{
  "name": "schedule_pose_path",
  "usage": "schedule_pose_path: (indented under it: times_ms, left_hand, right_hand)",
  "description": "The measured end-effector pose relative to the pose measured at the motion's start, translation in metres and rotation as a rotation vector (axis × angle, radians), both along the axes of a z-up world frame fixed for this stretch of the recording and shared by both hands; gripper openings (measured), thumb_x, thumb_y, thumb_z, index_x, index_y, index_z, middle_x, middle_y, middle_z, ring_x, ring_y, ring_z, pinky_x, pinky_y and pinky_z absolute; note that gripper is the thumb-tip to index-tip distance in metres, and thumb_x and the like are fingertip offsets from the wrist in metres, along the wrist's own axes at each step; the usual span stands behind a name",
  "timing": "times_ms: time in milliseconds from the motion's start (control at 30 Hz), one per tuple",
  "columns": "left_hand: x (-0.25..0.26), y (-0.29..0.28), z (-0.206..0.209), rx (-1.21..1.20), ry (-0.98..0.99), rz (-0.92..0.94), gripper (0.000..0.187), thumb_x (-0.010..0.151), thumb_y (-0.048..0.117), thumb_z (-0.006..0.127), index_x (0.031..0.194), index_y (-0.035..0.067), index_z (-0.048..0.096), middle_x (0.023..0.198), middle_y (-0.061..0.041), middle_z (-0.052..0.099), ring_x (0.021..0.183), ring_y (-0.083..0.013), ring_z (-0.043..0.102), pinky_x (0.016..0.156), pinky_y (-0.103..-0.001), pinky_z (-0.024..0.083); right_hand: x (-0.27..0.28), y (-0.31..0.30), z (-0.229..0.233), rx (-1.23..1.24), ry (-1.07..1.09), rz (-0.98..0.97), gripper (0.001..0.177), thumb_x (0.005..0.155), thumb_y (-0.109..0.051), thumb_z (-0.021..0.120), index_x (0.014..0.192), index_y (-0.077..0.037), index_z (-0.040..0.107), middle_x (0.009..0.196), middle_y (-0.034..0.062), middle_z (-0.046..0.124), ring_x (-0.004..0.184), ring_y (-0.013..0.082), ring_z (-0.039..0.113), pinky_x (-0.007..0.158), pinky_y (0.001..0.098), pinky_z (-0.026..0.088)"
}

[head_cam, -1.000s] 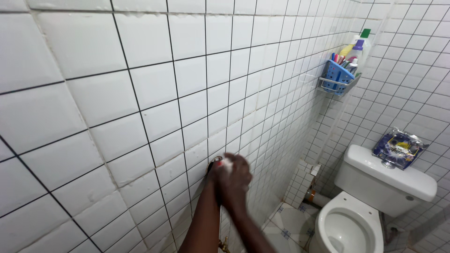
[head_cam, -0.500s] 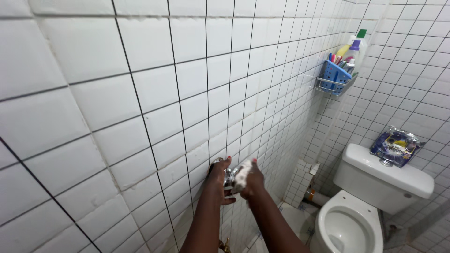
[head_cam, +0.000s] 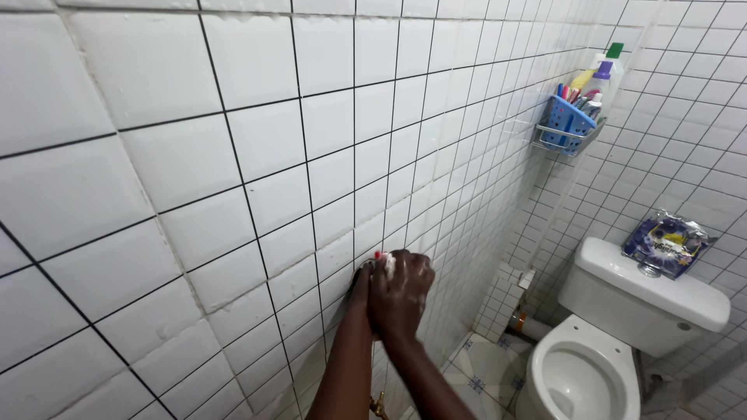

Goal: The person scrubs a bathroom fixture with a cloth, dips the cloth into a bucket of soapy water, and wipes down the tiled bathroom wall.

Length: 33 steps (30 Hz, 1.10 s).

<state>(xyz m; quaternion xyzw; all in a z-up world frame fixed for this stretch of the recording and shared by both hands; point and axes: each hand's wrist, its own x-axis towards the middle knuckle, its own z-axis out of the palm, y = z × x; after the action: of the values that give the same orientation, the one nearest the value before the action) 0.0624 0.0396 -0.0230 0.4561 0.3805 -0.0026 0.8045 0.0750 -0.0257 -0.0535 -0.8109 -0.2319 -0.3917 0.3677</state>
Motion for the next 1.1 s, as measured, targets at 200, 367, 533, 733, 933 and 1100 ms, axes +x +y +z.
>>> schedule_pose_path:
  times_ms: [200, 367, 533, 733, 933, 1100]
  left_hand:
    - [-0.010, -0.007, -0.008, 0.011, 0.037, 0.013, 0.074, 0.085, 0.075, 0.047, 0.127, 0.017, 0.066, 0.109, -0.008, 0.065, 0.083, -0.0259, 0.061, 0.070, -0.045, 0.051]
    - [-0.013, -0.010, 0.013, 0.075, 0.082, 0.034, 0.070, 0.078, 0.073, 0.063, 0.128, 0.025, 0.061, 0.117, -0.011, 0.063, 0.091, -0.0296, 0.063, 0.075, -0.047, 0.050]
    - [-0.006, -0.007, 0.001, -0.052, -0.118, 0.086, 0.062, 0.076, 0.061, 0.066, 0.127, 0.027, 0.062, 0.125, -0.006, 0.062, 0.106, -0.0294, 0.063, 0.081, -0.051, 0.053]
    - [-0.009, -0.012, 0.001, 0.074, 0.067, 0.054, 0.064, 0.078, 0.064, 0.064, 0.123, 0.018, 0.066, 0.118, -0.011, 0.065, 0.096, -0.0325, 0.064, 0.075, -0.048, 0.051]
    - [-0.001, -0.006, -0.010, 0.088, 0.060, 0.071, 0.062, 0.079, 0.065, 0.063, 0.127, 0.026, 0.058, 0.118, -0.004, 0.054, 0.095, -0.0302, 0.063, 0.072, -0.048, 0.052]
    - [0.006, -0.001, -0.010, -0.042, -0.066, 0.076, 0.064, 0.078, 0.065, 0.066, 0.124, 0.021, 0.064, 0.116, -0.010, 0.066, 0.097, -0.0291, 0.063, 0.074, -0.048, 0.052]
  right_hand:
    - [0.073, -0.011, 0.014, 0.014, 0.852, 0.315, 0.061, 0.106, -0.049, 0.040, 0.122, 0.001, 0.071, 0.125, 0.0310, 0.075, 0.110, 0.0401, 0.071, 0.097, 0.0484, 0.052]
    - [0.044, -0.019, 0.009, 0.118, 0.815, 0.215, 0.057, 0.102, -0.048, 0.046, 0.131, 0.000, 0.060, 0.128, 0.0262, 0.065, 0.112, 0.0406, 0.066, 0.095, 0.0496, 0.051]
    - [-0.008, -0.024, 0.016, 0.105, 0.644, 0.091, 0.049, 0.098, -0.045, 0.044, 0.125, -0.006, 0.056, 0.123, 0.0220, 0.057, 0.102, 0.0407, 0.065, 0.085, 0.0528, 0.052]
    - [0.043, -0.016, 0.038, 0.025, 0.769, 0.172, 0.045, 0.104, -0.043, 0.045, 0.120, -0.005, 0.061, 0.122, 0.0243, 0.065, 0.111, 0.0407, 0.064, 0.095, 0.0528, 0.050]
    - [0.014, -0.027, 0.036, 0.100, 0.799, 0.163, 0.045, 0.098, -0.041, 0.050, 0.131, -0.012, 0.055, 0.126, 0.0231, 0.059, 0.114, 0.0419, 0.060, 0.096, 0.0522, 0.048]
    - [0.009, -0.029, 0.024, -0.016, 0.707, 0.159, 0.038, 0.095, -0.032, 0.053, 0.126, -0.012, 0.061, 0.117, 0.0209, 0.063, 0.112, 0.0395, 0.063, 0.094, 0.0506, 0.050]
